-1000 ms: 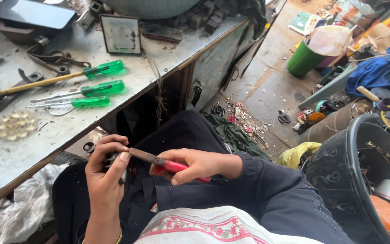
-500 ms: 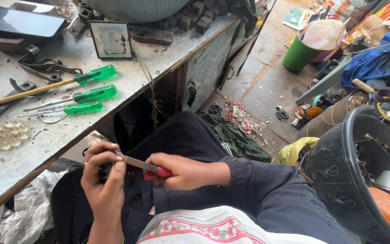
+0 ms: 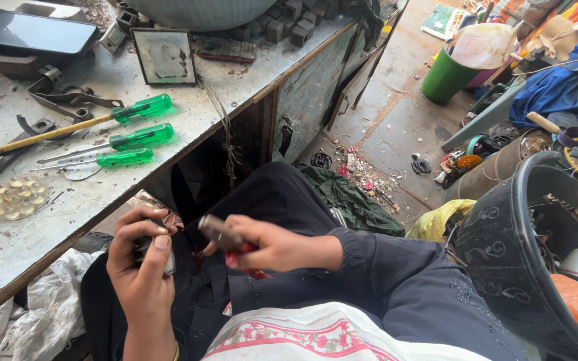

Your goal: The person uses a green-handled screwdriver to pry and adjust a small black plastic electrical component, then switches to red-handled pliers to grip and manipulate parts of the same component. The work is performed on the lap in a cluttered workshop setting.

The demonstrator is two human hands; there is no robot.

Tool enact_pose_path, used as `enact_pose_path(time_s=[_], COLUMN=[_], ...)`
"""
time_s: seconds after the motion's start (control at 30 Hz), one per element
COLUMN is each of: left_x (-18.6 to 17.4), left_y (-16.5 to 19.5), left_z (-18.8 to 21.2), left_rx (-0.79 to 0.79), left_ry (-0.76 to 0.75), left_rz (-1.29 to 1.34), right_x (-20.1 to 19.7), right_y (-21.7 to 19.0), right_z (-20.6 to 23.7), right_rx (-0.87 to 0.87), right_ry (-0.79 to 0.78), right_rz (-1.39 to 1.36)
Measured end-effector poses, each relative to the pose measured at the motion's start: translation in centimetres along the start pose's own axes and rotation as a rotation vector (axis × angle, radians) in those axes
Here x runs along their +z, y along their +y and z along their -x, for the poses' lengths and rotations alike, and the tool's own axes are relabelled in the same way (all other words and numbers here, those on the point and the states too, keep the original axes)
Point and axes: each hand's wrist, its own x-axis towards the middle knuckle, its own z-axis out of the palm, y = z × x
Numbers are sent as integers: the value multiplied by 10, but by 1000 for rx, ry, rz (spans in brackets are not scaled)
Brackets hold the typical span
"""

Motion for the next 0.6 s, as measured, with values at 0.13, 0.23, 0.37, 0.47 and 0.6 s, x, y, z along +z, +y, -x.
enact_pose_path(time_s=[0.13, 0.23, 0.37, 0.47, 0.6], left_x=[-2, 4, 12, 14, 19], left_y=[-10, -26, -44, -47, -50], left_z=[-2, 2, 6, 7, 6], left_rx=[-200, -367, -551, -615, -641], left_ry=[-15, -67, -106, -129, -130], left_rz=[96, 220, 377, 473, 452], right_x=[1, -4, -7, -10, -18], right_y=[0, -8, -21, -26, -32], right_z=[-5, -5, -3, -5, -2], right_rx=[-95, -158, -319, -391, -458], right_ry=[190, 313, 296, 329, 284], right_rz=[-409, 123, 495, 713, 836])
